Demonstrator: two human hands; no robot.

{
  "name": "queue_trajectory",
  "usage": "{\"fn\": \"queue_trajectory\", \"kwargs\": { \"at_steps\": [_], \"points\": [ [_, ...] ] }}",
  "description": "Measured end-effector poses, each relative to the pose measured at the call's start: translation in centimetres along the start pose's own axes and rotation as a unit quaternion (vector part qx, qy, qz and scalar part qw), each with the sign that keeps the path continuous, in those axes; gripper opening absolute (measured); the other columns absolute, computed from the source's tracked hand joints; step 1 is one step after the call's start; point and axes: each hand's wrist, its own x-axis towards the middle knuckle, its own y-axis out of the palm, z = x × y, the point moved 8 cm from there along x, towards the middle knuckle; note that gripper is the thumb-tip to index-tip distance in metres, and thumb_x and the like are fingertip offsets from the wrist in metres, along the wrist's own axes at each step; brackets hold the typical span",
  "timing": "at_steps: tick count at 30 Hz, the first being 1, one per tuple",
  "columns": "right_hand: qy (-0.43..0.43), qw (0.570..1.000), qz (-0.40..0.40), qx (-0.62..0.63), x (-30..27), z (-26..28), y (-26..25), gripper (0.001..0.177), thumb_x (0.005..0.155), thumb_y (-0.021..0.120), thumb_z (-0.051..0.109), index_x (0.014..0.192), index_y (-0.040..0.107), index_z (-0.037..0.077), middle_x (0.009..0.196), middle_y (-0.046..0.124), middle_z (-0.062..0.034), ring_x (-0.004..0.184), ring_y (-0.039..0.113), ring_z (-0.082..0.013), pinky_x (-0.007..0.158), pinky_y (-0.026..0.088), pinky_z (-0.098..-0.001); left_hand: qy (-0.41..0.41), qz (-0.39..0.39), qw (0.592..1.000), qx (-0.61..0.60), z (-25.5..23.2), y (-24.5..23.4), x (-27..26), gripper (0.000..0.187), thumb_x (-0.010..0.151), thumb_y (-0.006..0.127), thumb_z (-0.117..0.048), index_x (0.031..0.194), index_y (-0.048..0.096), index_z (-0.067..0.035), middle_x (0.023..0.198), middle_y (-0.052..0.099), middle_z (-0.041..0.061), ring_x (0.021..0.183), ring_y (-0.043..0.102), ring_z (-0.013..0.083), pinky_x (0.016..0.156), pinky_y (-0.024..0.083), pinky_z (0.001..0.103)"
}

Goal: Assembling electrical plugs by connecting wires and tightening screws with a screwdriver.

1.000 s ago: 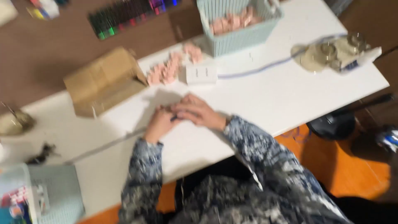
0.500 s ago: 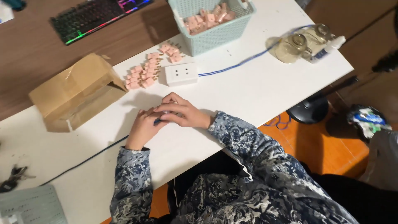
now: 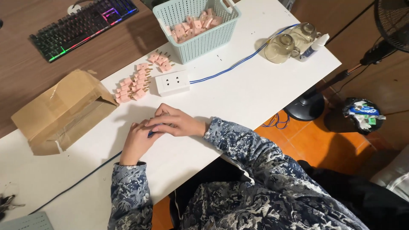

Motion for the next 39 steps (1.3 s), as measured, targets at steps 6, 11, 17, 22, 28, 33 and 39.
{"fn": "queue_trajectory", "kwargs": {
  "at_steps": [6,11,17,22,28,33,39],
  "points": [
    [0.026,1.000,-0.012,0.010,-0.7,-0.9,-0.1,0.033,0.123,0.060,0.020,0.153,0.072,0.012,0.114,0.063,-0.0070,0.091,0.067,-0.0181,0.091,0.059,-0.0364,0.010,0.007,1.000,0.007,0.2,-0.1,0.1,0.037,0.097,0.089,-0.048,0.116,0.084,-0.017,0.113,0.083,0.003,0.105,0.082,0.0261,0.097,0.057,0.042],
    [0.029,1.000,0.000,-0.002,-0.2,-0.5,0.2,0.036,0.125,0.057,0.024,0.156,0.067,0.011,0.122,0.072,-0.0109,0.105,0.073,-0.0254,0.100,0.058,-0.0441,0.017,-0.016,1.000,-0.004,-1.2,-1.2,0.5,0.038,0.096,0.092,-0.049,0.112,0.084,-0.015,0.108,0.082,0.003,0.103,0.081,0.0267,0.094,0.057,0.039],
    [0.008,0.999,-0.037,0.009,-0.3,0.0,0.2,0.035,0.120,0.067,0.019,0.154,0.071,0.011,0.113,0.065,-0.0044,0.090,0.064,-0.0126,0.090,0.059,-0.0326,0.012,0.002,1.000,0.001,1.4,0.8,-0.5,0.035,0.097,0.092,-0.045,0.119,0.086,-0.018,0.114,0.084,0.004,0.105,0.081,0.0265,0.098,0.057,0.041],
    [-0.006,0.999,-0.032,0.024,0.4,0.6,-0.2,0.034,0.116,0.075,0.019,0.147,0.074,0.007,0.128,0.070,-0.0110,0.106,0.072,-0.0201,0.098,0.061,-0.0383,-0.005,-0.010,1.000,-0.009,1.0,0.4,-0.7,0.031,0.097,0.092,-0.038,0.114,0.087,-0.013,0.109,0.085,0.013,0.106,0.081,0.0364,0.100,0.057,0.048],
    [-0.015,0.999,-0.035,0.010,1.2,2.9,-1.3,0.034,0.125,0.057,0.019,0.154,0.069,0.007,0.119,0.069,-0.0140,0.099,0.072,-0.0281,0.096,0.063,-0.0435,-0.024,0.002,1.000,-0.015,-2.0,-1.7,0.5,0.037,0.100,0.091,-0.045,0.121,0.087,-0.014,0.120,0.085,0.012,0.113,0.080,0.0356,0.107,0.056,0.048],
    [0.009,0.998,-0.036,0.059,-0.9,-1.6,-0.2,0.034,0.121,0.066,0.022,0.152,0.072,0.009,0.122,0.072,-0.0111,0.107,0.074,-0.0256,0.101,0.063,-0.0431,0.002,0.018,1.000,0.022,0.1,-0.3,0.1,0.037,0.101,0.092,-0.041,0.116,0.086,-0.007,0.111,0.083,0.017,0.108,0.080,0.0405,0.104,0.056,0.053],
    [0.095,0.989,0.065,0.097,-0.7,-3.3,-1.6,0.061,0.122,0.056,0.039,0.171,0.041,0.006,0.155,0.061,-0.0177,0.129,0.069,-0.0285,0.117,0.063,-0.0451,0.009,0.029,1.000,-0.003,-1.8,-1.2,-0.9,0.029,0.108,0.088,-0.033,0.123,0.076,-0.011,0.126,0.082,0.004,0.114,0.077,0.0285,0.106,0.046,0.049]
  ]
}}
